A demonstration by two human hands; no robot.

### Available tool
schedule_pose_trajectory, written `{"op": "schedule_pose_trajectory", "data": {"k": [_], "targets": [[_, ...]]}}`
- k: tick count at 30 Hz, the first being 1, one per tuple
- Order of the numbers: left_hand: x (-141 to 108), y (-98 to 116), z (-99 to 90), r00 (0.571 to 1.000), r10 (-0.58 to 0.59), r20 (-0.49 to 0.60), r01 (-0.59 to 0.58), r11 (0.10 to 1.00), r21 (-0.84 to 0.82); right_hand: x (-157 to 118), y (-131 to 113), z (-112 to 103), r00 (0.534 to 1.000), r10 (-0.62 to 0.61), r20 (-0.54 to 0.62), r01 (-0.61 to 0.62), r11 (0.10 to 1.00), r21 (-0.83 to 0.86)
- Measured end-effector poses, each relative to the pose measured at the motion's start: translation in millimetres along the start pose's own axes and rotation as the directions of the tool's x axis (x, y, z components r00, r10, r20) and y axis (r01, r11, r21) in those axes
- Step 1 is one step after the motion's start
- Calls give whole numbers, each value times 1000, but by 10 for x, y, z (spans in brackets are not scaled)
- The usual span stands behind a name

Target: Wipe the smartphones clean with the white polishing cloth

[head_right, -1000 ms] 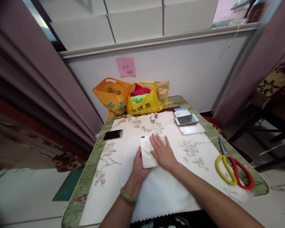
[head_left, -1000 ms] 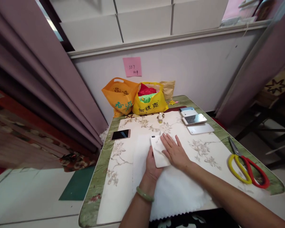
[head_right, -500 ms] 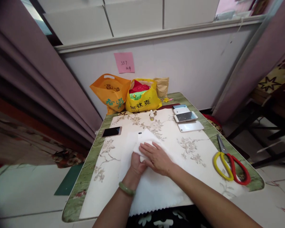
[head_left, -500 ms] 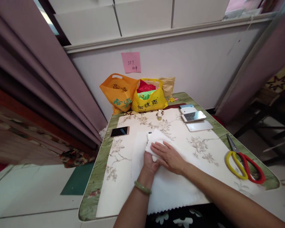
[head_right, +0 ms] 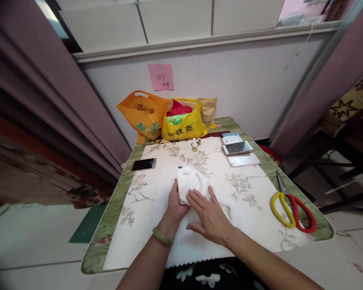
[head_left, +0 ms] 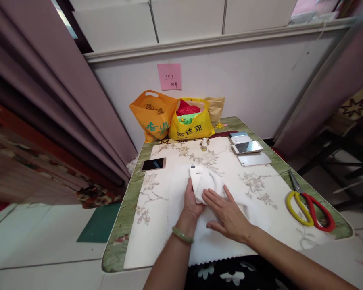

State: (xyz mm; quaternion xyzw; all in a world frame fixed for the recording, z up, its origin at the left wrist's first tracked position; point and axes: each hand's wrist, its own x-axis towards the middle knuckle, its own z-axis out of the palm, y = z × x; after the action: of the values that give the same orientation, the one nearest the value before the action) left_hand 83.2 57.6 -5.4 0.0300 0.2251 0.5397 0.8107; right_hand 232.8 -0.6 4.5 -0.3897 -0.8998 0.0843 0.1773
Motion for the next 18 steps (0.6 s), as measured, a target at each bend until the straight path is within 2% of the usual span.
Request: {"op": "schedule_pose_trajectory", "data": {"k": [2,4,7,9,12,15,18], "targets": [[-2,-2,-11,1000,-19,-19,19,1000,9,62,0,3,1000,-26,14,26,1000,13],[-3,-10,-17,999,-8,-43,8,1000,17,227,55,24,1000,0,4,0,1000,5],[-4,-21,-3,999,29,-43,-28,999,20,502,199,66,990,126,-59,-126,992,-4],[-9,-23,18,999,30,-22,-30,999,22,602,316,89,960,234,-150,-228,972,60],[-18,-15,32,1000,25,-11,-24,998,55,583,519,77,848,466,-254,-390,872,296],[-12,-4,9,999,31,-13,-29,997,78,472,761,-43,685,686,-244,-532,700,476],[11,0,-21,999,38,-33,-35,995,92,418,1023,-254,537,791,-294,-583,600,549]]}}
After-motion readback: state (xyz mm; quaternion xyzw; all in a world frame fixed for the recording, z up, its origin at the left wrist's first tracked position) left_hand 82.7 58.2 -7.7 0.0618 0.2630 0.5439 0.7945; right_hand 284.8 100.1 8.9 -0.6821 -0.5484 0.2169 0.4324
